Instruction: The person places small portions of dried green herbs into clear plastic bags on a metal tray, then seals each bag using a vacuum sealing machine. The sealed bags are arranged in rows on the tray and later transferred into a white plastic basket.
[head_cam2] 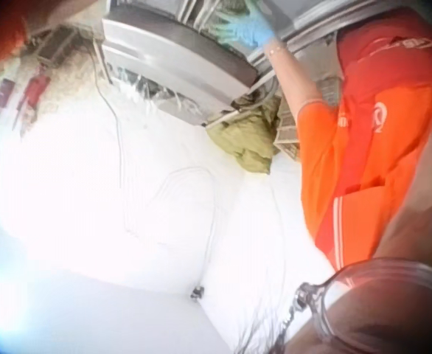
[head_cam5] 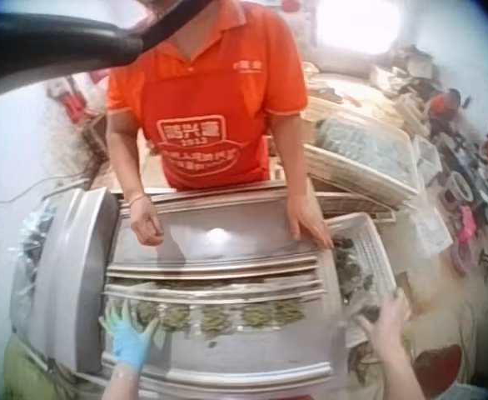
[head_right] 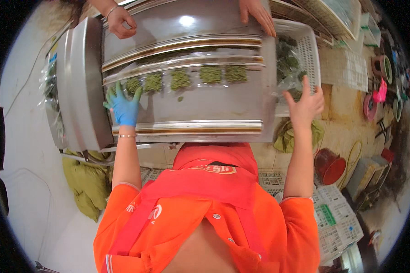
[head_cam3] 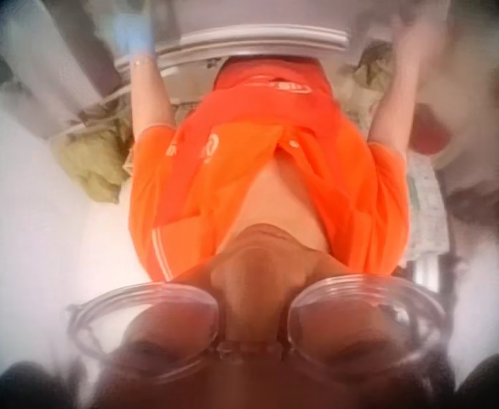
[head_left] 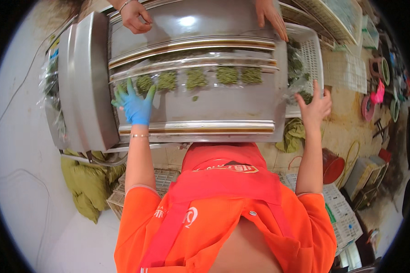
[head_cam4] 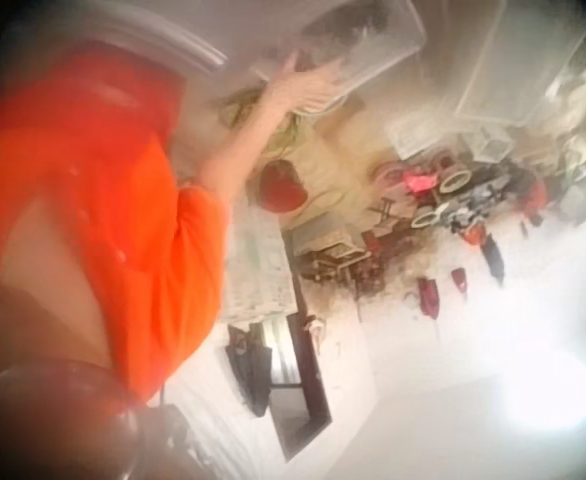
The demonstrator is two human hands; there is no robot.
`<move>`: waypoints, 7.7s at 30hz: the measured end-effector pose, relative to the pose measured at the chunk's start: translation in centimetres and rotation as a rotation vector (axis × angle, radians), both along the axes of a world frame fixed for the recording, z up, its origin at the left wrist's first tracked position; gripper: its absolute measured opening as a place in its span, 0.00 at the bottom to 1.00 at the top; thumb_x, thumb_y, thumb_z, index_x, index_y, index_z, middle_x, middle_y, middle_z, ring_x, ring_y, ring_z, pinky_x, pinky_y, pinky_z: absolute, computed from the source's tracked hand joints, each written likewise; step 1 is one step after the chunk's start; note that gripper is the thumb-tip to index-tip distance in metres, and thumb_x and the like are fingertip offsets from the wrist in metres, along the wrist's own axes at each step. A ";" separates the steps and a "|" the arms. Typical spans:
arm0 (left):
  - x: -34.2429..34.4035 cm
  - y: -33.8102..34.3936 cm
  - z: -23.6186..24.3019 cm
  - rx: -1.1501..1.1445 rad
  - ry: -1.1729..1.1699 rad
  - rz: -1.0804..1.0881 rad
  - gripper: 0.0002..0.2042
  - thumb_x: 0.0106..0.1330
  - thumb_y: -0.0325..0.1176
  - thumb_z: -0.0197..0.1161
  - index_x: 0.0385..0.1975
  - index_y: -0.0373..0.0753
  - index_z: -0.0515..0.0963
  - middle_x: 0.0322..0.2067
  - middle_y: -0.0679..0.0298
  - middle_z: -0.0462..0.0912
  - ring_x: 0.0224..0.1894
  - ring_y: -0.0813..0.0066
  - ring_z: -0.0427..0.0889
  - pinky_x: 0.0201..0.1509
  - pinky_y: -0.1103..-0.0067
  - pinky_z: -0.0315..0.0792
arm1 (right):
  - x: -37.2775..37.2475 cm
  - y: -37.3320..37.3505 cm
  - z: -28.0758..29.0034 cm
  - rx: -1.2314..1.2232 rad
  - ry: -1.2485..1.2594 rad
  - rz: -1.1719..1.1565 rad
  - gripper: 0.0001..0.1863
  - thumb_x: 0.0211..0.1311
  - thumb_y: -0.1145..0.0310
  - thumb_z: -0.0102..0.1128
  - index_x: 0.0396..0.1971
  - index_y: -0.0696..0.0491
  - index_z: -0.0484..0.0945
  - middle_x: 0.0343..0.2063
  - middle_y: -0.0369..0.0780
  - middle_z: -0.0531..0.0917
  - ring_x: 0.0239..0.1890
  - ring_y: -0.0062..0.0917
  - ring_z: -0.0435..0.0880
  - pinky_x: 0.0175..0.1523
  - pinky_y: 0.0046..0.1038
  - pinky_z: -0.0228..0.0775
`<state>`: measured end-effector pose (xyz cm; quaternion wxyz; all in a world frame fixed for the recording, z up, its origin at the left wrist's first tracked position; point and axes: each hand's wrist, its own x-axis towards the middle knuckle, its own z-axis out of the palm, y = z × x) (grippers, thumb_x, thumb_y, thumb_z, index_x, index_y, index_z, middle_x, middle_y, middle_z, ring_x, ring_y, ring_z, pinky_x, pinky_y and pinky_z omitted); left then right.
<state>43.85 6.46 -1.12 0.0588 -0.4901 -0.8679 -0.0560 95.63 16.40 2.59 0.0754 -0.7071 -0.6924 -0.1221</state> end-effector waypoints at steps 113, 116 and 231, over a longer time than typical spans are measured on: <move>-22.4 -106.9 -26.7 0.930 -0.401 2.484 0.35 0.55 0.34 0.69 0.66 0.50 0.66 0.56 0.47 0.76 0.41 0.48 0.84 0.43 0.62 0.78 | -94.3 -124.9 -28.6 -1.488 -1.274 3.050 0.26 0.44 0.74 0.74 0.44 0.48 0.72 0.42 0.42 0.74 0.41 0.46 0.81 0.44 0.44 0.75; -22.2 -106.7 -27.5 0.972 -0.270 2.436 0.27 0.55 0.28 0.65 0.58 0.46 0.74 0.53 0.48 0.79 0.39 0.48 0.84 0.42 0.63 0.78 | -93.9 -124.8 -28.8 -1.495 -1.218 3.086 0.18 0.49 0.75 0.70 0.37 0.51 0.71 0.39 0.43 0.75 0.40 0.47 0.80 0.42 0.45 0.74; -8.0 -11.8 2.5 -0.239 -1.914 0.346 0.27 0.64 0.28 0.66 0.63 0.29 0.68 0.37 0.64 0.83 0.36 0.81 0.82 0.39 0.83 0.76 | -37.8 -13.5 -1.1 -1.432 1.445 -0.104 0.20 0.61 0.74 0.69 0.45 0.55 0.65 0.25 0.39 0.82 0.21 0.19 0.81 0.23 0.21 0.72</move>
